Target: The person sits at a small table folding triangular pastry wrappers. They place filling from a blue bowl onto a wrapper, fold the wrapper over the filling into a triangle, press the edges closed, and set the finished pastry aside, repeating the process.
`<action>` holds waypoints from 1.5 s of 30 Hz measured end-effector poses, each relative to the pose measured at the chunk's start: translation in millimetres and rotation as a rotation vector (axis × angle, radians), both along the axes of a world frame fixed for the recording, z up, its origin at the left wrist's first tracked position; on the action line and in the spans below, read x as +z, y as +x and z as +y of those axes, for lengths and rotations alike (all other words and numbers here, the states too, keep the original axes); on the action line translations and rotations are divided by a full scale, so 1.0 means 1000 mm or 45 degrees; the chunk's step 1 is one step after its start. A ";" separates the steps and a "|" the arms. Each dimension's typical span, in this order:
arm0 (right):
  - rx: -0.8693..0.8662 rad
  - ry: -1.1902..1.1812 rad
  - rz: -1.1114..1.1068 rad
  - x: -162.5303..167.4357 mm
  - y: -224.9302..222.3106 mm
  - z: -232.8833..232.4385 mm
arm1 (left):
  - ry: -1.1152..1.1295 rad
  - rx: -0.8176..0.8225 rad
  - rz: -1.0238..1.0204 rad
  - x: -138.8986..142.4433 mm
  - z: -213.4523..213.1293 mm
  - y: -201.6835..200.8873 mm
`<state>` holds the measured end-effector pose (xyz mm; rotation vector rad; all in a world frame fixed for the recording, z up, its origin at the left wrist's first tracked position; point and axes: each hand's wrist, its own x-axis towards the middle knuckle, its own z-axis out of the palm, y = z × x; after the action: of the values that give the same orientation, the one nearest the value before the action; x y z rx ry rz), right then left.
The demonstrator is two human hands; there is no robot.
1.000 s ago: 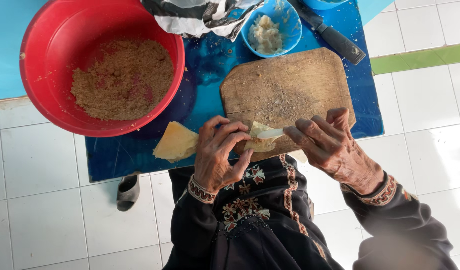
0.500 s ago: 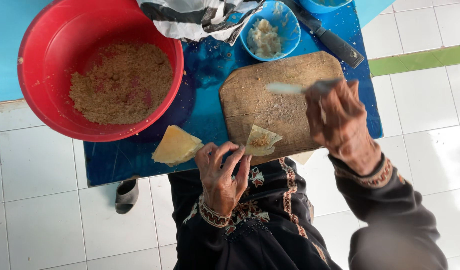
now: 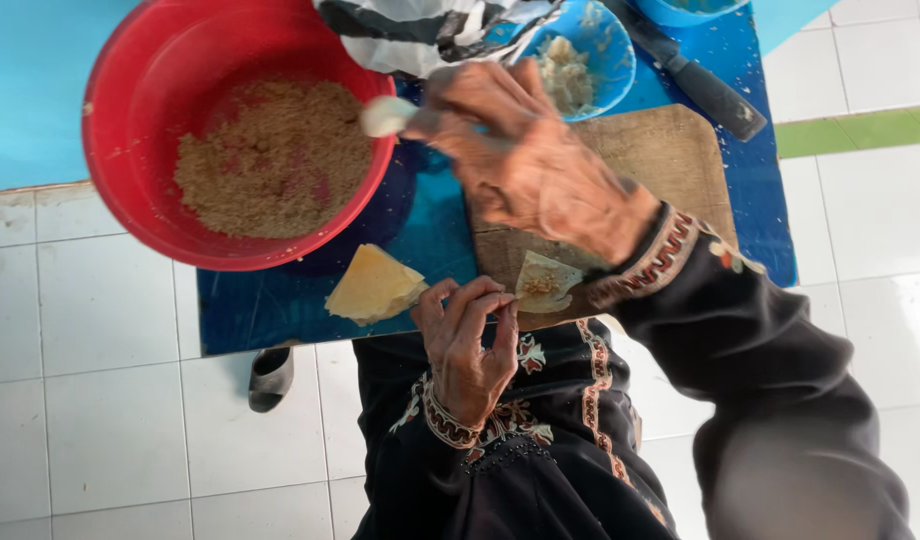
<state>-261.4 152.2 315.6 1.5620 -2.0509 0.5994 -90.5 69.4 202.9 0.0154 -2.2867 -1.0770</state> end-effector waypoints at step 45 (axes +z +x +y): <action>-0.385 0.051 -0.584 -0.072 0.083 0.117 | -0.088 0.090 -0.126 0.005 0.015 0.009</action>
<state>-178.3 269.5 243.9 1.1726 -2.5858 0.8617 -81.7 84.5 207.6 0.1235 -2.3919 -0.9803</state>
